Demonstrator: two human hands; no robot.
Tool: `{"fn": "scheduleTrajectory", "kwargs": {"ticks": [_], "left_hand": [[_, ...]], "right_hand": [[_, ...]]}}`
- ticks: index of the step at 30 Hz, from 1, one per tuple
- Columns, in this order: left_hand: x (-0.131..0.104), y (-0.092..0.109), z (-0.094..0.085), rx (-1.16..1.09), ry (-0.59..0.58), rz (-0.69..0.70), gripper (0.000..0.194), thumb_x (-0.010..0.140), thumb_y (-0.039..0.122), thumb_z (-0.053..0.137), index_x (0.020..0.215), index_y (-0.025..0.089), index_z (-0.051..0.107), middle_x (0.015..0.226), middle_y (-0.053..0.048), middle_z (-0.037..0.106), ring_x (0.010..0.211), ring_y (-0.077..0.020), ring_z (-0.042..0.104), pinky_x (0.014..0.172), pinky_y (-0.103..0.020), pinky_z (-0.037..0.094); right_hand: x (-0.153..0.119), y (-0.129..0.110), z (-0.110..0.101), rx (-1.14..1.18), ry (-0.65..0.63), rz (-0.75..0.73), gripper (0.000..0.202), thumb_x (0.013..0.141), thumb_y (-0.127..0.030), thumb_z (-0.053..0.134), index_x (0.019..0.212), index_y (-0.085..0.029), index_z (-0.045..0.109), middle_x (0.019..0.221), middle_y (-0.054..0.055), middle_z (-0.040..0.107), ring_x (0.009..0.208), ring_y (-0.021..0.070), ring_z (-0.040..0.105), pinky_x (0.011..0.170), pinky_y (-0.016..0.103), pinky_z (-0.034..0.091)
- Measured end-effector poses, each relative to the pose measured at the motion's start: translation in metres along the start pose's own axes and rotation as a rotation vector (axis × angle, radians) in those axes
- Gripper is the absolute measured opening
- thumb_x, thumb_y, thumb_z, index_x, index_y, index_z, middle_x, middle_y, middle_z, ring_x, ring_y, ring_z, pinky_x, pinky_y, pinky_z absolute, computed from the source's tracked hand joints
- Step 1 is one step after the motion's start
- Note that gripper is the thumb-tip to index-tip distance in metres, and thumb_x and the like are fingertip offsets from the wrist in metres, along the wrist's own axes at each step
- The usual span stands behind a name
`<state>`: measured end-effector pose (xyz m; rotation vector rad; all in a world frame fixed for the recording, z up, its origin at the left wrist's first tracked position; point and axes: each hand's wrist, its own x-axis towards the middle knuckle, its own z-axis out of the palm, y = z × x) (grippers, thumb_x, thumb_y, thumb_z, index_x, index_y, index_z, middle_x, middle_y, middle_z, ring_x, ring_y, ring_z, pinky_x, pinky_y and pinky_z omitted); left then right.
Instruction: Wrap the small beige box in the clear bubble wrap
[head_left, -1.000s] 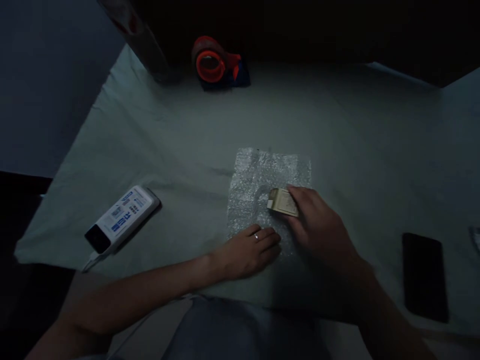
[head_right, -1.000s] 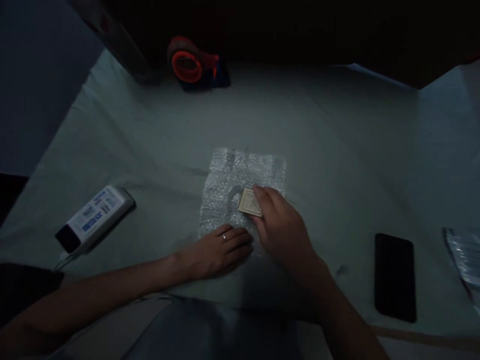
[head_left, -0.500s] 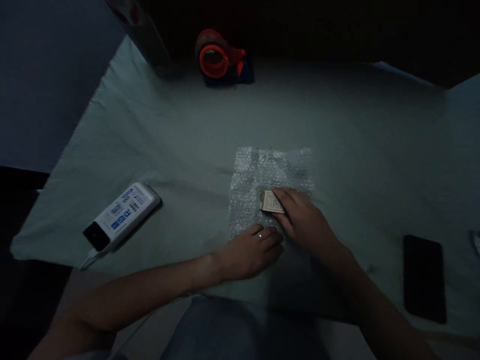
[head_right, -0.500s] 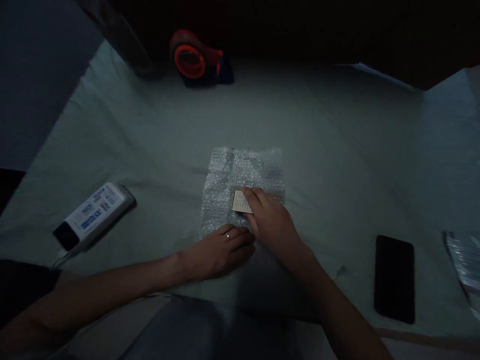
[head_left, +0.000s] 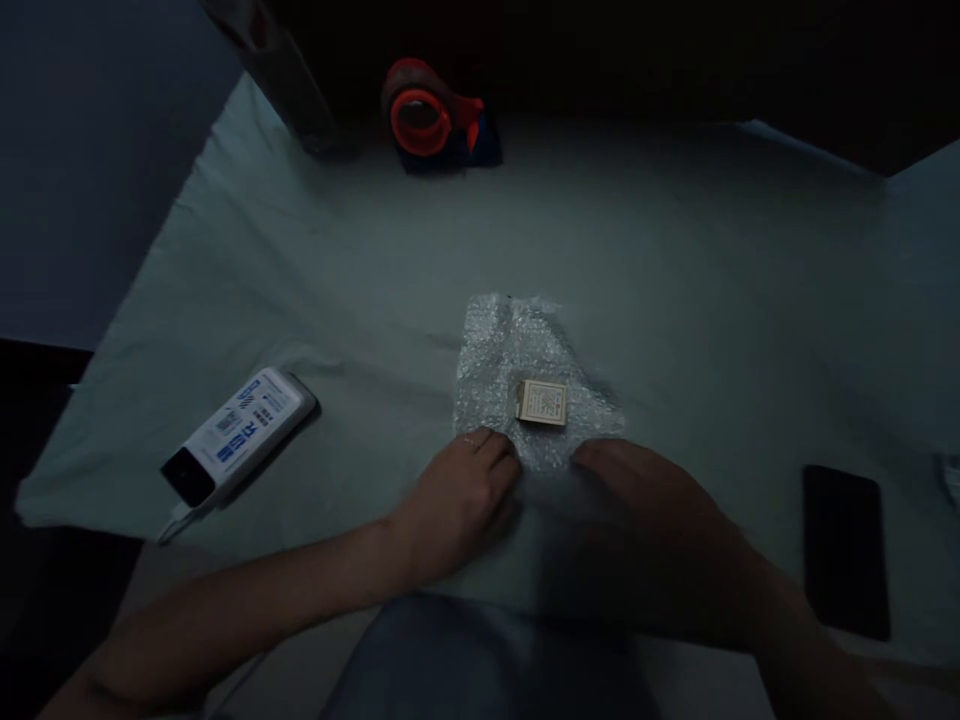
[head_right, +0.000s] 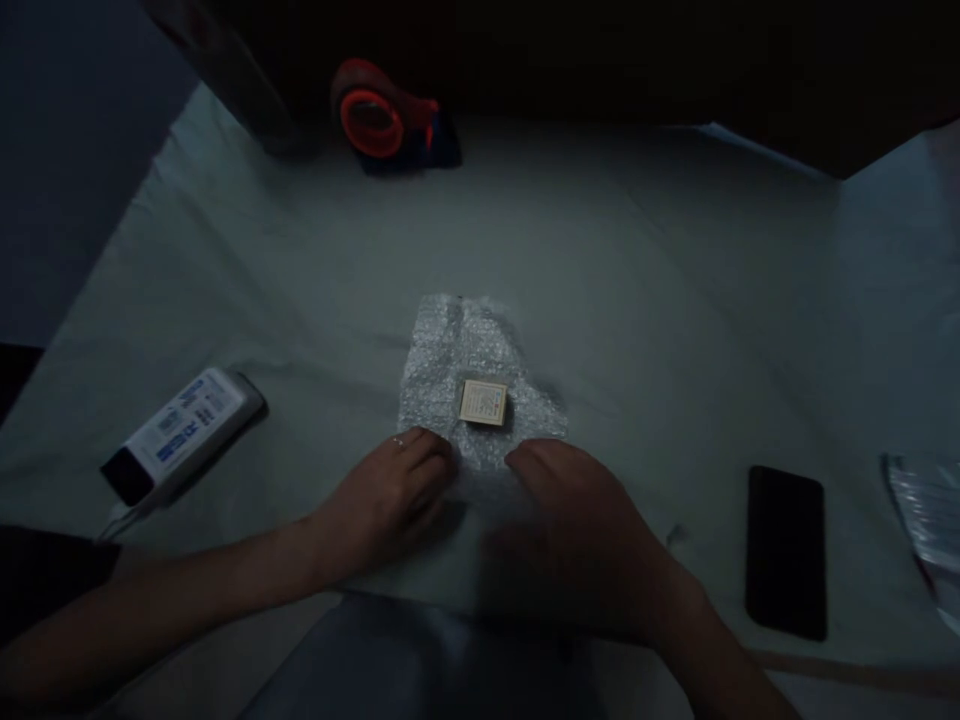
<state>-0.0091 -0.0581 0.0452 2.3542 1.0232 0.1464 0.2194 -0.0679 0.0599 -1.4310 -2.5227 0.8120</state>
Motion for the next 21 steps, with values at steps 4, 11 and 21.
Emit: {"fn": "scheduleTrajectory", "kwargs": {"ticks": [4,11,21], "left_hand": [[0.017,-0.004,-0.027,0.008,0.063,-0.012,0.015,0.088,0.016,0.046,0.087,0.013,0.06,0.092,-0.008,0.061,0.087,-0.0206,0.055,0.079,-0.036,0.049],[0.057,-0.036,-0.046,-0.126,0.045,-0.174,0.014,0.085,0.023,0.053,0.088,0.014,0.063,0.1,-0.008,0.066,0.095,-0.0215,0.062,0.086,-0.035,0.048],[0.074,-0.077,-0.029,-0.748,-0.09,-0.369,0.022,0.074,0.037,0.062,0.074,0.015,0.058,0.077,-0.001,0.063,0.068,-0.0117,0.058,0.061,-0.022,0.044]], "right_hand": [[0.007,0.001,-0.008,0.041,0.033,0.01,0.013,0.087,-0.032,0.052,0.087,-0.02,0.057,0.085,0.004,0.066,0.076,0.0182,0.061,0.068,0.032,0.049],[0.049,0.037,-0.011,0.178,0.128,0.106,0.02,0.092,-0.028,0.044,0.081,-0.019,0.058,0.076,0.002,0.064,0.069,0.0143,0.06,0.065,0.027,0.044],[0.06,0.037,0.006,0.07,0.334,0.17,0.023,0.085,-0.025,0.053,0.105,-0.018,0.06,0.096,0.008,0.068,0.087,0.0215,0.063,0.076,0.035,0.049]]}}
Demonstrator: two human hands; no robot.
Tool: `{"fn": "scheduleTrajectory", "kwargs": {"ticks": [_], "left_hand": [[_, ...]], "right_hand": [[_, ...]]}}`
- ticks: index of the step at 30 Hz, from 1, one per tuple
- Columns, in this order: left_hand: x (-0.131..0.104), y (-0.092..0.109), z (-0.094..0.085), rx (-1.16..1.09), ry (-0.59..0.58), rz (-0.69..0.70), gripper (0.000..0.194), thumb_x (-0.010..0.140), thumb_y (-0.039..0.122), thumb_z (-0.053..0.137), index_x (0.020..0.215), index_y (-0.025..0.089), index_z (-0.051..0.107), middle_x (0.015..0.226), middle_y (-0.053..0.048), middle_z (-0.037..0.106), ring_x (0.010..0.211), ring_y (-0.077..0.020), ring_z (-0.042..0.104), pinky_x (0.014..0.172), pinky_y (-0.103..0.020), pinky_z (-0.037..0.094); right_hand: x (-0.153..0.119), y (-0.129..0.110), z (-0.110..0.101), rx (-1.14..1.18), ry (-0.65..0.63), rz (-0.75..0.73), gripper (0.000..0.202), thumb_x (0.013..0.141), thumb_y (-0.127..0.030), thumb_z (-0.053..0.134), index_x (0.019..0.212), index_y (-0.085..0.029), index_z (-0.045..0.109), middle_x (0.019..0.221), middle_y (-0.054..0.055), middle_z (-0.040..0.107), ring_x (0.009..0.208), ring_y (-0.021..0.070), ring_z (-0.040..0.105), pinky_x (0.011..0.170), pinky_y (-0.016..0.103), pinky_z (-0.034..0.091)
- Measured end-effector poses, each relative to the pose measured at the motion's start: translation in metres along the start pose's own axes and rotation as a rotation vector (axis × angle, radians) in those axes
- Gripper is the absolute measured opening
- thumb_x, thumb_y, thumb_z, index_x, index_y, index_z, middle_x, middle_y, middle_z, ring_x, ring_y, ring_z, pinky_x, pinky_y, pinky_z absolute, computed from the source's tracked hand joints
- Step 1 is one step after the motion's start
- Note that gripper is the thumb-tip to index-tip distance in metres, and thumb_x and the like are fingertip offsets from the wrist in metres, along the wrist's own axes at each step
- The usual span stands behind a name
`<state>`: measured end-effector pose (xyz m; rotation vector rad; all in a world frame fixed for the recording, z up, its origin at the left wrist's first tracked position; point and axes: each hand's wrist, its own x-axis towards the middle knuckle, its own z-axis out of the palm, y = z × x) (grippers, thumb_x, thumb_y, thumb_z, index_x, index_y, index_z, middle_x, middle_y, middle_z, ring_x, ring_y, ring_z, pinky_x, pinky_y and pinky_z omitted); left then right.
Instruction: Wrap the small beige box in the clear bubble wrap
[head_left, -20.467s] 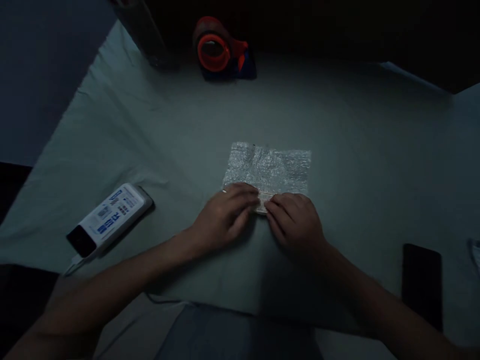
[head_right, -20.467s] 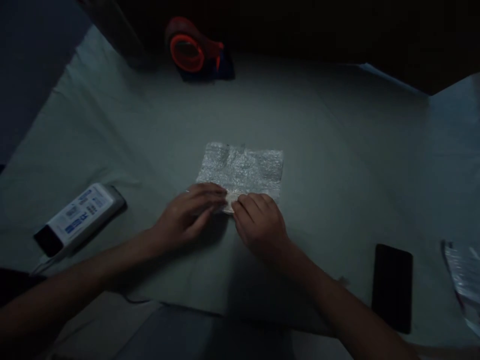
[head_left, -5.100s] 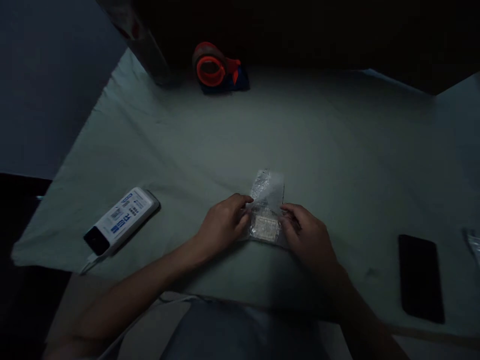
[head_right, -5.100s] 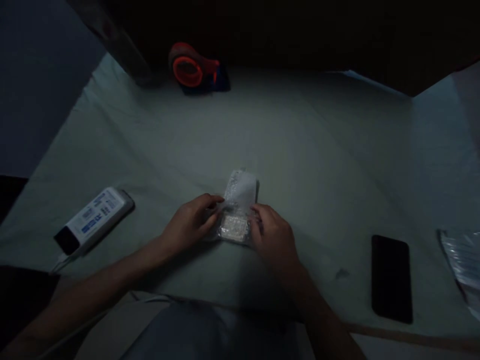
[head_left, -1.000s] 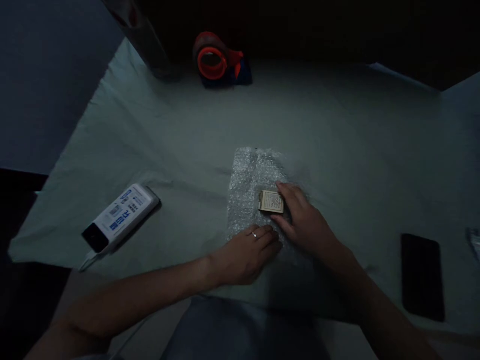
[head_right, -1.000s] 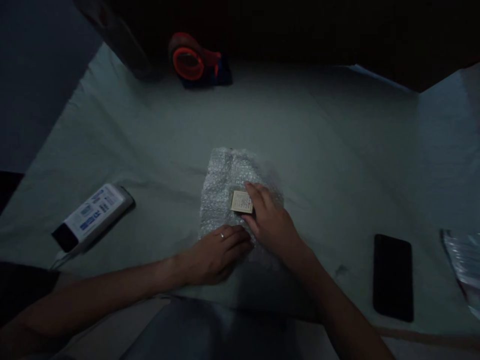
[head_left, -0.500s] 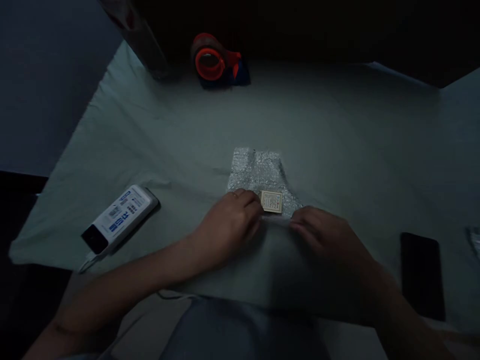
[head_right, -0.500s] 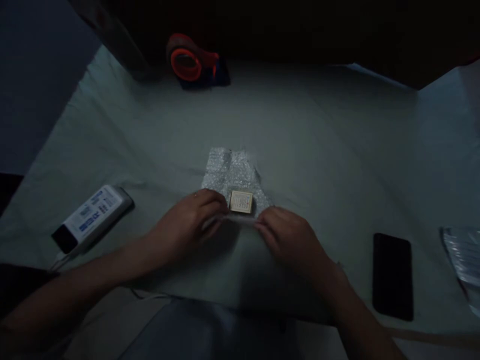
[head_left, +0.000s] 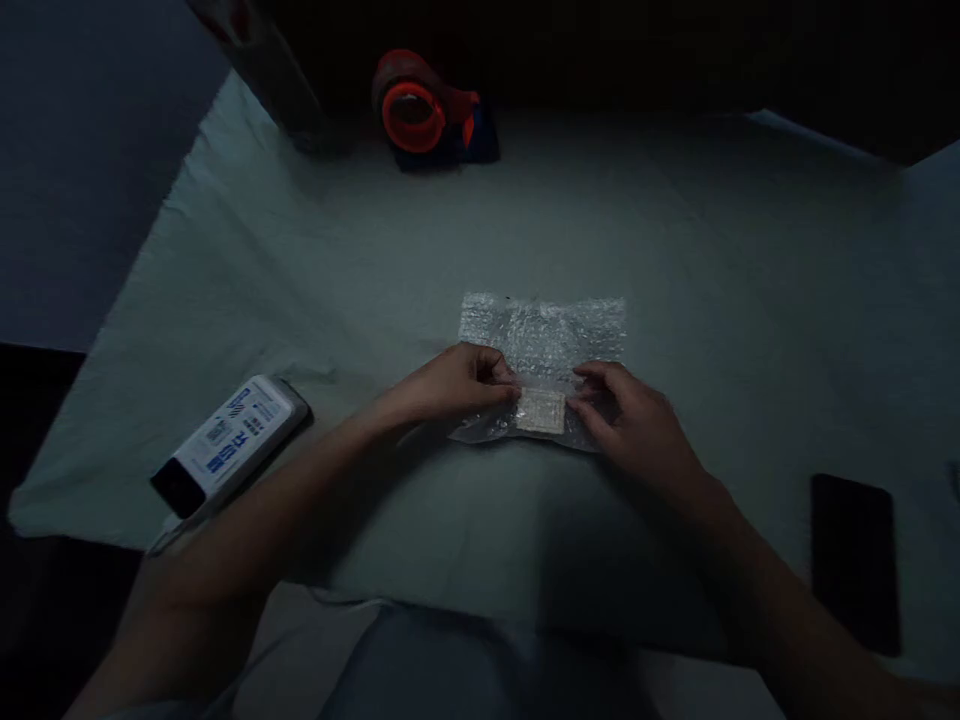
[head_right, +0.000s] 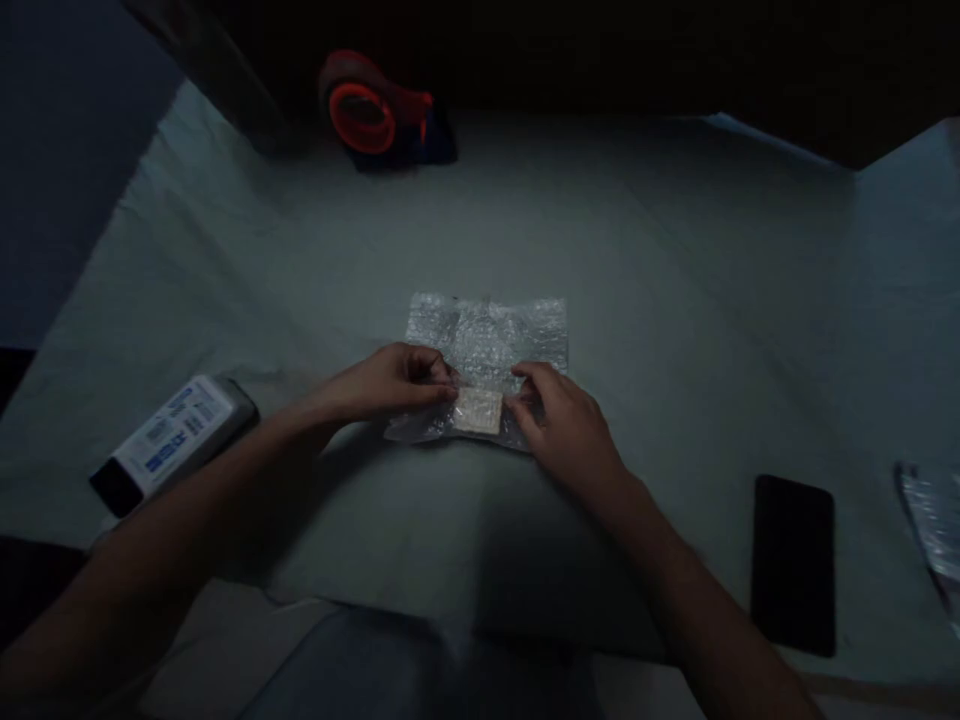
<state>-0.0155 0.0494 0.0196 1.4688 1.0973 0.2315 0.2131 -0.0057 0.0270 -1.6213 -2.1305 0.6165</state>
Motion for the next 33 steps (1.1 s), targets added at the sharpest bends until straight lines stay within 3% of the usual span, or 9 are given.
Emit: {"fn": "scheduleTrajectory", "kwargs": {"ticks": [3,7,14,18,20,23,26,29,33], "left_hand": [[0.002,-0.002,-0.001,-0.021,-0.014,-0.003,0.02,0.073,0.034,0.062,0.073,0.015,0.057,0.074,0.001,0.062,0.065,-0.0099,0.056,0.06,-0.02,0.042],[0.005,0.001,-0.002,-0.011,-0.032,-0.034,0.017,0.073,0.032,0.061,0.075,0.015,0.058,0.067,0.003,0.058,0.059,-0.0082,0.052,0.055,-0.019,0.038],[-0.004,0.008,-0.025,0.094,-0.099,-0.044,0.026,0.076,0.039,0.06,0.082,0.014,0.063,0.074,0.0,0.063,0.067,-0.0115,0.056,0.061,-0.021,0.041],[-0.032,0.021,-0.028,0.366,0.309,-0.038,0.032,0.084,0.043,0.051,0.094,0.015,0.064,0.089,-0.005,0.067,0.077,-0.0158,0.06,0.069,-0.026,0.045],[-0.043,0.023,-0.02,0.571,0.431,-0.045,0.039,0.086,0.049,0.049,0.101,0.016,0.062,0.099,-0.008,0.067,0.084,-0.019,0.062,0.073,-0.028,0.046],[-0.049,0.017,-0.004,0.835,0.406,-0.233,0.058,0.086,0.064,0.04,0.099,0.013,0.063,0.089,-0.01,0.068,0.084,-0.0243,0.064,0.073,-0.031,0.046],[-0.043,0.007,0.009,0.961,0.366,-0.279,0.058,0.083,0.065,0.045,0.098,0.011,0.062,0.093,-0.013,0.068,0.089,-0.0274,0.064,0.073,-0.032,0.046],[-0.035,0.005,0.01,0.948,0.389,-0.279,0.052,0.085,0.059,0.047,0.101,0.011,0.061,0.095,-0.012,0.069,0.089,-0.0258,0.065,0.073,-0.03,0.045],[-0.026,0.01,-0.004,0.784,0.363,-0.332,0.05,0.091,0.054,0.037,0.091,0.014,0.066,0.086,-0.01,0.07,0.082,-0.023,0.065,0.068,-0.028,0.042]], "right_hand": [[-0.008,-0.009,0.0,-0.158,0.143,-0.21,0.018,0.085,-0.02,0.053,0.1,-0.017,0.062,0.098,0.01,0.066,0.098,0.0247,0.058,0.087,0.04,0.046],[-0.015,-0.018,0.005,-0.188,0.068,-0.424,0.015,0.085,-0.022,0.056,0.097,-0.015,0.063,0.106,0.011,0.065,0.105,0.0254,0.055,0.092,0.04,0.044],[-0.012,-0.015,0.018,-0.182,-0.038,-0.366,0.016,0.084,-0.017,0.056,0.099,-0.012,0.06,0.115,0.016,0.062,0.111,0.0272,0.053,0.094,0.042,0.045],[-0.012,-0.015,0.018,-0.152,-0.042,-0.358,0.015,0.086,-0.019,0.055,0.099,-0.013,0.059,0.114,0.016,0.062,0.11,0.0264,0.054,0.094,0.042,0.045],[-0.012,-0.015,0.018,-0.152,-0.036,-0.354,0.014,0.086,-0.018,0.055,0.099,-0.013,0.059,0.114,0.016,0.062,0.11,0.0262,0.054,0.094,0.041,0.045],[-0.012,-0.017,0.018,-0.185,-0.029,-0.352,0.016,0.084,-0.019,0.058,0.098,-0.011,0.06,0.113,0.016,0.062,0.109,0.027,0.054,0.093,0.041,0.045],[-0.012,-0.02,0.018,-0.269,-0.032,-0.372,0.025,0.084,-0.019,0.058,0.108,-0.01,0.061,0.112,0.016,0.062,0.105,0.0275,0.055,0.091,0.041,0.046],[-0.012,-0.026,0.016,-0.398,-0.034,-0.401,0.034,0.085,-0.016,0.055,0.119,-0.014,0.059,0.111,0.016,0.062,0.101,0.0278,0.056,0.09,0.042,0.046],[-0.012,-0.035,0.014,-0.569,-0.086,-0.392,0.042,0.086,-0.009,0.048,0.127,-0.018,0.056,0.111,0.016,0.063,0.098,0.0276,0.057,0.094,0.046,0.043]]}}
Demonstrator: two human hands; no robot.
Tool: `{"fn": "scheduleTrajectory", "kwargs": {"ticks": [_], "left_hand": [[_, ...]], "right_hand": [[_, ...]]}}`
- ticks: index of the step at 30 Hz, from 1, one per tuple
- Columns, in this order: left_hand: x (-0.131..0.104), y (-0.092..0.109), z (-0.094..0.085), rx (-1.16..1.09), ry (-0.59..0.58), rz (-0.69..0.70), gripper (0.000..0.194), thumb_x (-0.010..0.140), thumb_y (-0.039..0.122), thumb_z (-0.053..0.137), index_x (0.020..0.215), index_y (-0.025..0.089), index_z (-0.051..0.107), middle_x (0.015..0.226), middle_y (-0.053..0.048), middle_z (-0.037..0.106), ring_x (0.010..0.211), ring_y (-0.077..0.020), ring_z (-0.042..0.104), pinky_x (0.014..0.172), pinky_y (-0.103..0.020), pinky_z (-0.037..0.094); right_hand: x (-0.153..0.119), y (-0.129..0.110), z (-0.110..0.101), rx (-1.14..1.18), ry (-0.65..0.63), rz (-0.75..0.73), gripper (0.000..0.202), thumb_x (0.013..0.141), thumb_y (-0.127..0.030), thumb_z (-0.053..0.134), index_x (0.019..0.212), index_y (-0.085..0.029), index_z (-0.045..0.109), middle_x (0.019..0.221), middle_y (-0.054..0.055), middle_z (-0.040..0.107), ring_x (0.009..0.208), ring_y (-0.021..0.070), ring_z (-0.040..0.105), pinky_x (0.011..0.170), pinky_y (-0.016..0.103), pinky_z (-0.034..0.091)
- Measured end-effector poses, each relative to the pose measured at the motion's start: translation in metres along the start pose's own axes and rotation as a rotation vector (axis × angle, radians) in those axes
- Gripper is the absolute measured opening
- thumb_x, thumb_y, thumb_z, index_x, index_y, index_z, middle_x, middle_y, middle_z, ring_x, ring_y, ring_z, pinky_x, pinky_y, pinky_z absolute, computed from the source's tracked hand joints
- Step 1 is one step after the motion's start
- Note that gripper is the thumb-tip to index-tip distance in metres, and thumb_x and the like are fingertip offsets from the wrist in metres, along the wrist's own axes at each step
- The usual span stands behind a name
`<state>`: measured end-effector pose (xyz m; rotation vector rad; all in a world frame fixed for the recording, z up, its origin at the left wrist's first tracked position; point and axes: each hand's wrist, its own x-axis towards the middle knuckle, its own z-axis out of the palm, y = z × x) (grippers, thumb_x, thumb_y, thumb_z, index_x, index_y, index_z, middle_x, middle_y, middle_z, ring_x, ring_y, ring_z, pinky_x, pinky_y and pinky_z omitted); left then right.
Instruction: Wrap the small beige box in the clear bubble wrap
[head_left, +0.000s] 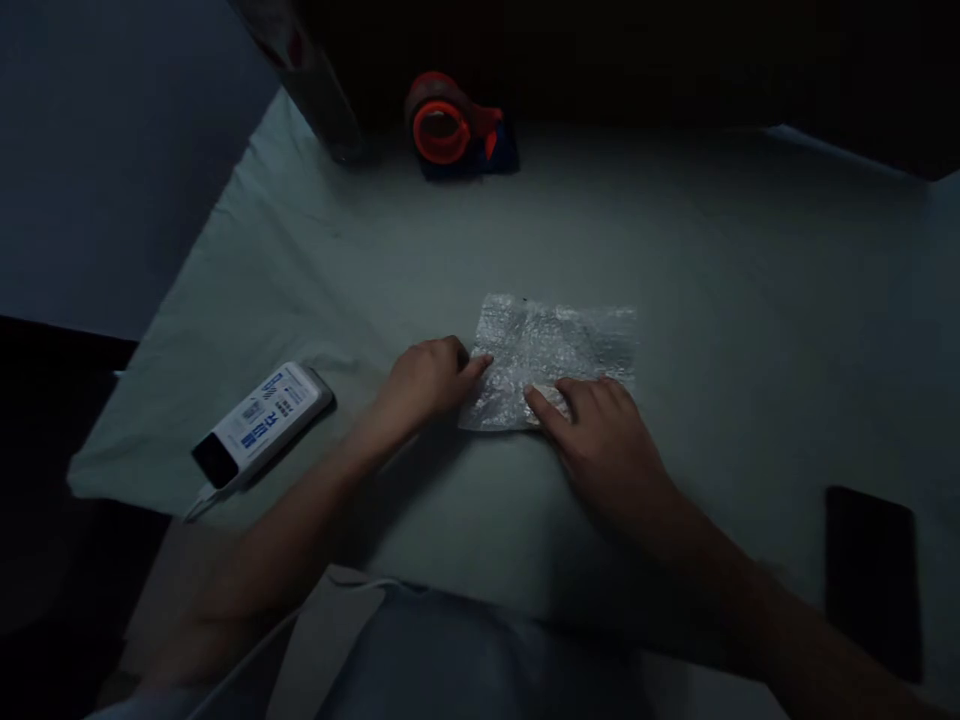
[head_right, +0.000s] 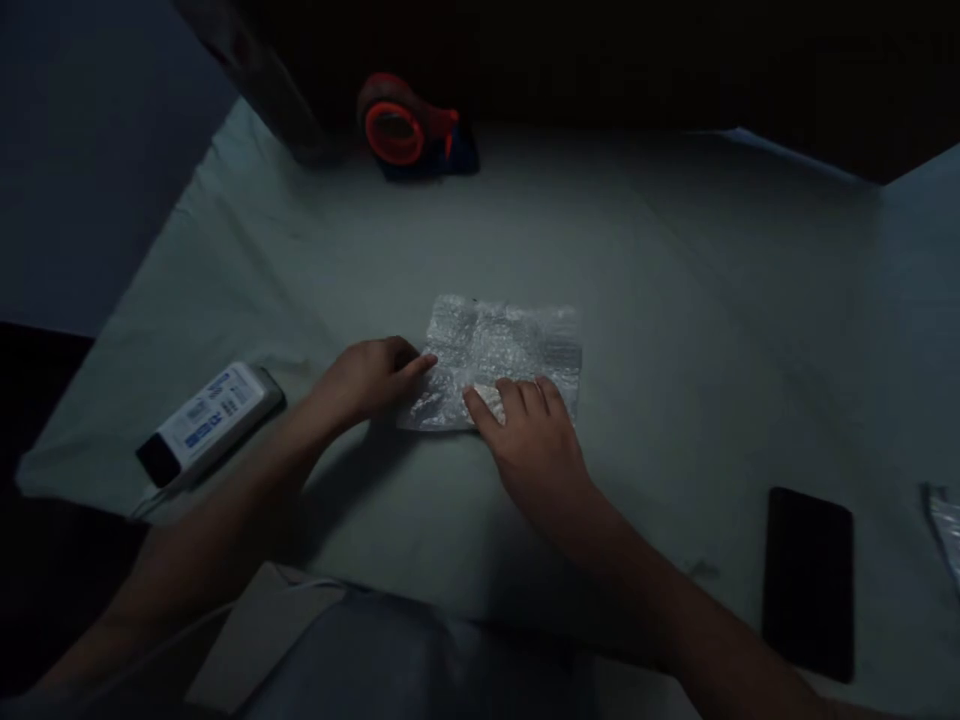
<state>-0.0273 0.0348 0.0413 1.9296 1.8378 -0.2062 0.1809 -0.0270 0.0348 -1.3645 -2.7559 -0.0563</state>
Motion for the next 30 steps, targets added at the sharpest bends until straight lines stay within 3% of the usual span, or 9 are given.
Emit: {"fn": "scheduleTrajectory", "kwargs": {"ticks": [4,9,12,17,19,25,30], "left_hand": [[0.01,-0.004,-0.004,-0.124,-0.178,0.002,0.053,0.084,0.061,0.041,0.068,0.016,0.064,0.065,-0.007,0.065,0.063,-0.0188,0.059,0.058,-0.027,0.036],[0.01,-0.008,0.005,-0.235,-0.027,0.13,0.026,0.082,0.038,0.05,0.071,0.016,0.059,0.065,-0.002,0.059,0.06,-0.0138,0.051,0.057,-0.024,0.032],[0.005,-0.008,0.01,-0.503,-0.011,0.085,0.031,0.084,0.043,0.046,0.079,0.015,0.058,0.063,0.0,0.056,0.057,-0.0125,0.05,0.054,-0.023,0.033],[0.0,-0.011,0.021,-0.699,-0.245,0.014,0.039,0.066,0.051,0.066,0.077,0.014,0.062,0.061,0.001,0.055,0.054,-0.0116,0.048,0.047,-0.02,0.03],[0.0,-0.009,0.028,-0.756,-0.269,0.017,0.036,0.064,0.048,0.067,0.076,0.014,0.061,0.061,0.002,0.054,0.054,-0.0111,0.048,0.047,-0.02,0.031],[0.003,0.004,0.043,-1.117,-0.177,0.009,0.022,0.068,0.035,0.061,0.072,0.016,0.053,0.062,0.003,0.051,0.054,-0.0077,0.046,0.051,-0.019,0.035],[-0.004,0.022,0.033,-1.262,-0.154,-0.051,0.014,0.067,0.021,0.06,0.066,0.017,0.047,0.051,0.008,0.043,0.042,-0.0039,0.039,0.044,-0.016,0.03]], "right_hand": [[0.005,-0.005,-0.007,-0.07,-0.094,0.01,0.045,0.087,-0.008,0.043,0.13,-0.017,0.053,0.112,0.017,0.064,0.097,0.0283,0.059,0.099,0.052,0.037],[0.008,-0.008,-0.013,-0.066,-0.147,0.028,0.045,0.088,-0.009,0.041,0.132,-0.018,0.052,0.11,0.016,0.064,0.095,0.0275,0.06,0.101,0.055,0.034],[0.009,-0.009,-0.013,-0.062,-0.144,0.034,0.044,0.089,-0.009,0.041,0.131,-0.018,0.052,0.11,0.016,0.064,0.096,0.0273,0.06,0.101,0.055,0.034],[0.007,-0.008,-0.009,-0.052,-0.116,0.034,0.042,0.089,-0.01,0.043,0.129,-0.017,0.055,0.112,0.017,0.064,0.097,0.0281,0.06,0.1,0.052,0.038],[0.006,-0.008,-0.007,-0.043,-0.092,0.022,0.042,0.088,-0.01,0.044,0.128,-0.016,0.055,0.112,0.018,0.064,0.097,0.0283,0.059,0.096,0.048,0.042],[0.003,-0.006,-0.004,-0.019,-0.018,0.005,0.04,0.086,-0.008,0.048,0.126,-0.013,0.056,0.106,0.016,0.065,0.092,0.0272,0.06,0.081,0.039,0.051],[0.0,-0.006,0.002,0.047,0.059,0.03,0.032,0.087,-0.011,0.05,0.117,-0.006,0.059,0.11,0.017,0.065,0.099,0.0271,0.058,0.085,0.038,0.05]]}}
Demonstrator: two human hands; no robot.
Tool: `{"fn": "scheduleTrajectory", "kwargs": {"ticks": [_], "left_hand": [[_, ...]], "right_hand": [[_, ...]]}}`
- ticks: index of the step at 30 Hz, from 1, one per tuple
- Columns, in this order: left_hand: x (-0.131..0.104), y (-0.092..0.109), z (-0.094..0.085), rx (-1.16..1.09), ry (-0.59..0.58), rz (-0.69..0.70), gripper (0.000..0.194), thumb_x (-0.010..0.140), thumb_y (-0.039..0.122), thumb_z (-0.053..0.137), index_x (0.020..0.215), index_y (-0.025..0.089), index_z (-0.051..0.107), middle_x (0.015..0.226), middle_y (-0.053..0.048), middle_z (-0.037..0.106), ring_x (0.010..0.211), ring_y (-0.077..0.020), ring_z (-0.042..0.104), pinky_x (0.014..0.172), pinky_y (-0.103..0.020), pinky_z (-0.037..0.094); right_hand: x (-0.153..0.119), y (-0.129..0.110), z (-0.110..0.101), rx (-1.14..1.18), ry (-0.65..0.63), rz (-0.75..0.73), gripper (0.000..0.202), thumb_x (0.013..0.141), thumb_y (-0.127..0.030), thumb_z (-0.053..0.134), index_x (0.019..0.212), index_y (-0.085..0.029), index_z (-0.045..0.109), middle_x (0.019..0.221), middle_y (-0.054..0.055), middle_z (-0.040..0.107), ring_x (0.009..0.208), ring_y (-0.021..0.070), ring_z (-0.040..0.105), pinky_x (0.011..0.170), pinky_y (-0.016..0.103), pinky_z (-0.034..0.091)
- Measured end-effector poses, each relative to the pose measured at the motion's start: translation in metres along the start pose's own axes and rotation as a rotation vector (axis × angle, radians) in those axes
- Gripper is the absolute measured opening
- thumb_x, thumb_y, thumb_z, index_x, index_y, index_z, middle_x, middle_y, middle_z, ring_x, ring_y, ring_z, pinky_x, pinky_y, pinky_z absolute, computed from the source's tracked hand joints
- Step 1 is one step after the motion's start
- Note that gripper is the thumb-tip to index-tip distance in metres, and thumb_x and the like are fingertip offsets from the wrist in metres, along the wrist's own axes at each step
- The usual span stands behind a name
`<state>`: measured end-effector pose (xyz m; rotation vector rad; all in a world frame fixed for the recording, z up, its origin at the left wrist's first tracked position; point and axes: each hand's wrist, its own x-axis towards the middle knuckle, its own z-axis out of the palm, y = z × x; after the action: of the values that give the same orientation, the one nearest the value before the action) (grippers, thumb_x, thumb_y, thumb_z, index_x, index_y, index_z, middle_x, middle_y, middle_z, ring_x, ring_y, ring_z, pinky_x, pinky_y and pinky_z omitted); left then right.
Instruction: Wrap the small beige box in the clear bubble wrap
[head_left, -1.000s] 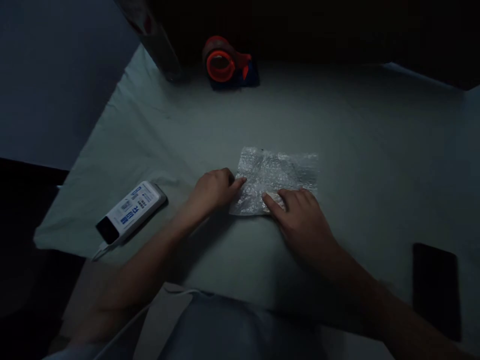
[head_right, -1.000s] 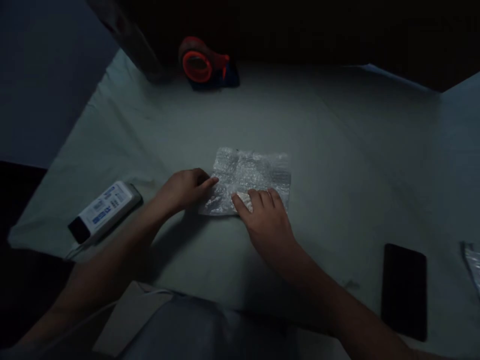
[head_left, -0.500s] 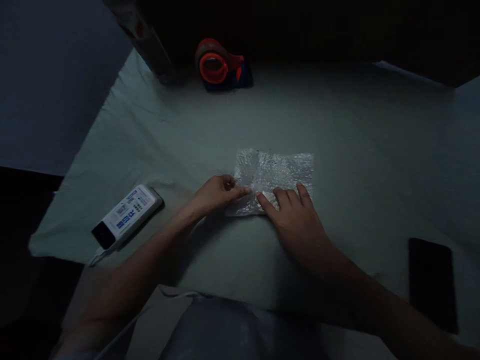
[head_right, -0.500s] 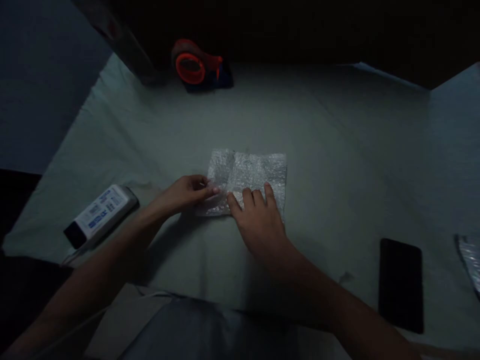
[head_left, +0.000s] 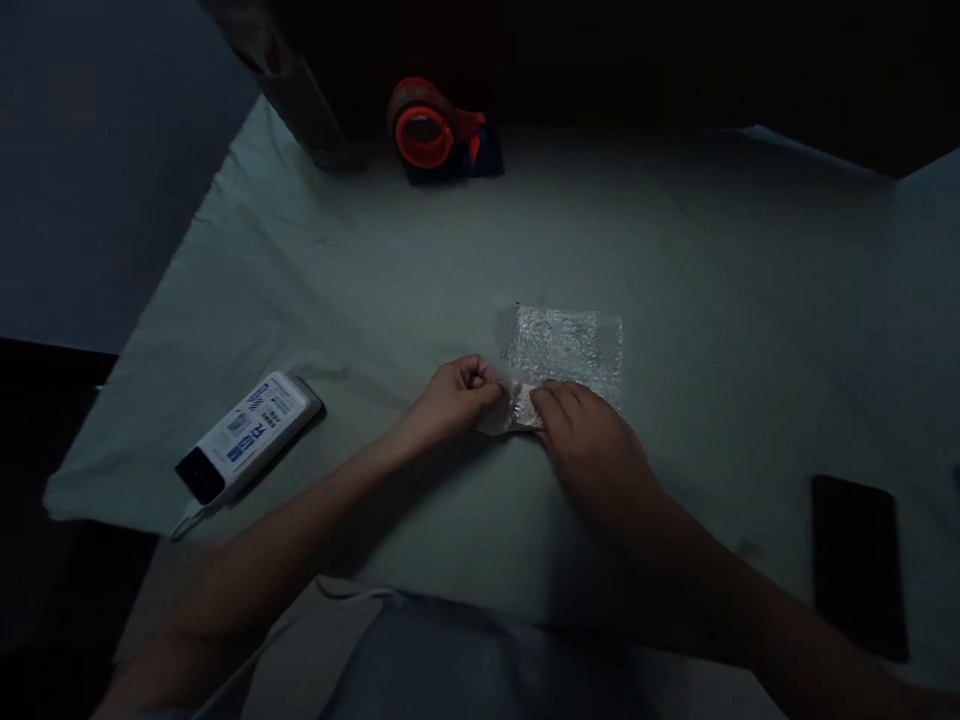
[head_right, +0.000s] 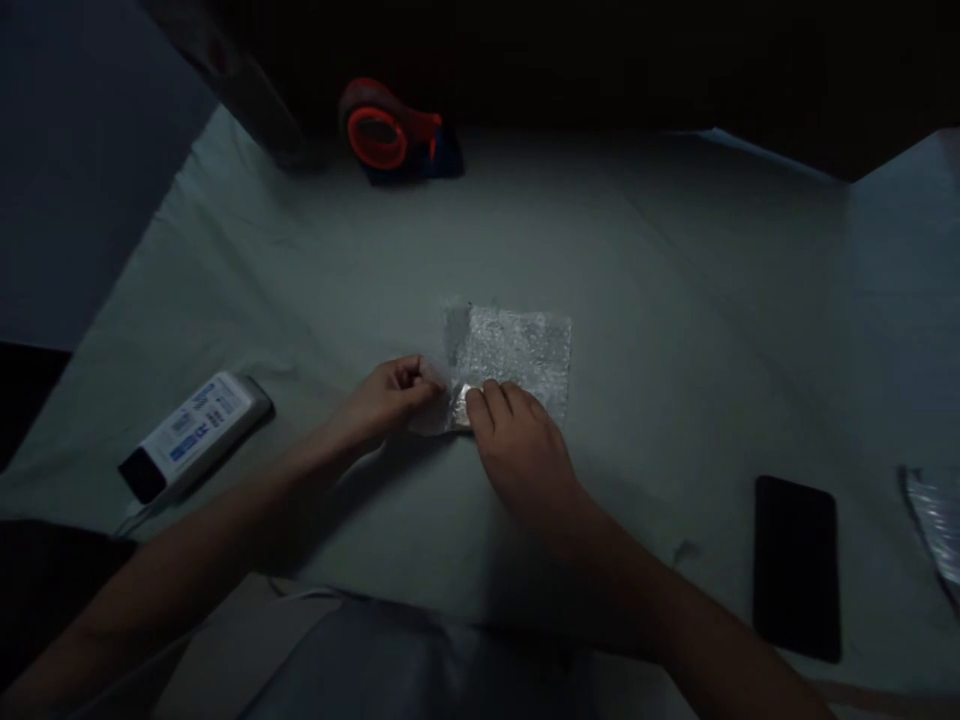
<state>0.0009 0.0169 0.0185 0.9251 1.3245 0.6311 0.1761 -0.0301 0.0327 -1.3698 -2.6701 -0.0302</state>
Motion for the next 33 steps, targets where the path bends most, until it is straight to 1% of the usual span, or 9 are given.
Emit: {"fn": "scheduleTrajectory", "kwargs": {"ticks": [3,7,11,17,20,22,26,29,33], "left_hand": [[-0.011,0.01,0.01,0.024,-0.071,0.058,0.01,0.074,0.021,0.057,0.068,0.016,0.051,0.05,0.006,0.049,0.044,-0.0061,0.046,0.046,-0.017,0.036],[-0.024,0.012,0.015,0.298,-0.111,0.277,0.02,0.087,0.023,0.047,0.079,0.015,0.064,0.074,-0.002,0.066,0.071,-0.0124,0.062,0.067,-0.023,0.048],[-0.028,-0.005,0.013,0.648,-0.063,0.626,0.025,0.087,0.013,0.05,0.106,0.016,0.065,0.09,-0.006,0.066,0.086,-0.016,0.061,0.081,-0.031,0.05],[-0.02,-0.024,0.011,0.927,0.09,1.125,0.023,0.09,0.017,0.052,0.112,0.014,0.058,0.103,-0.011,0.059,0.1,-0.02,0.055,0.084,-0.037,0.052],[-0.019,-0.023,0.012,0.98,0.069,1.171,0.019,0.091,0.013,0.049,0.109,0.013,0.055,0.099,-0.01,0.062,0.098,-0.0196,0.058,0.086,-0.037,0.053],[-0.019,-0.023,0.013,0.968,0.082,1.176,0.013,0.091,0.013,0.049,0.103,0.013,0.055,0.097,-0.01,0.063,0.097,-0.0189,0.059,0.087,-0.037,0.053],[-0.019,-0.025,0.012,1.009,0.089,1.237,0.006,0.088,0.012,0.053,0.093,0.011,0.056,0.096,-0.011,0.064,0.096,-0.019,0.059,0.088,-0.036,0.054],[-0.017,-0.029,0.01,1.015,0.09,1.255,0.009,0.088,0.012,0.053,0.097,0.011,0.057,0.1,-0.012,0.063,0.101,-0.021,0.059,0.089,-0.039,0.055],[-0.016,-0.033,0.009,0.964,0.026,1.287,0.015,0.09,0.011,0.051,0.104,0.01,0.057,0.102,-0.014,0.063,0.107,-0.0224,0.058,0.091,-0.041,0.055]], "right_hand": [[-0.003,0.002,0.004,0.033,0.07,-0.004,0.024,0.086,-0.012,0.053,0.107,-0.006,0.063,0.113,0.017,0.065,0.103,0.0274,0.058,0.088,0.038,0.049],[-0.007,0.005,0.006,0.13,0.078,0.0,0.023,0.088,-0.014,0.05,0.105,-0.008,0.065,0.114,0.017,0.064,0.106,0.0255,0.057,0.092,0.039,0.048],[-0.009,0.006,0.004,0.19,0.059,0.078,0.025,0.09,-0.018,0.048,0.106,-0.012,0.066,0.122,0.019,0.057,0.117,0.0284,0.048,0.096,0.044,0.044],[-0.021,0.011,0.0,0.328,0.129,0.177,0.028,0.088,-0.02,0.051,0.113,-0.016,0.062,0.117,0.014,0.06,0.115,0.0268,0.049,0.097,0.045,0.043],[-0.041,0.019,-0.011,0.455,0.248,0.462,0.03,0.086,-0.029,0.053,0.111,-0.015,0.061,0.109,0.014,0.064,0.103,0.0252,0.059,0.089,0.043,0.049],[-0.055,0.024,-0.016,0.55,0.15,0.772,0.033,0.085,-0.037,0.054,0.112,-0.017,0.06,0.087,0.008,0.068,0.078,0.0212,0.065,0.071,0.037,0.053],[-0.067,0.025,-0.009,0.866,-0.073,1.029,0.056,0.081,-0.047,0.058,0.126,-0.015,0.051,0.073,0.005,0.069,0.066,0.0208,0.066,0.063,0.036,0.052],[-0.06,0.022,0.008,1.196,0.03,1.163,0.073,0.078,-0.05,0.06,0.136,-0.012,0.037,0.072,0.004,0.068,0.059,0.0191,0.065,0.058,0.035,0.053],[-0.044,0.021,0.021,1.341,0.254,1.262,0.08,0.067,-0.038,0.074,0.135,-0.016,0.039,0.077,0.001,0.066,0.061,0.0155,0.063,0.06,0.031,0.052]]}}
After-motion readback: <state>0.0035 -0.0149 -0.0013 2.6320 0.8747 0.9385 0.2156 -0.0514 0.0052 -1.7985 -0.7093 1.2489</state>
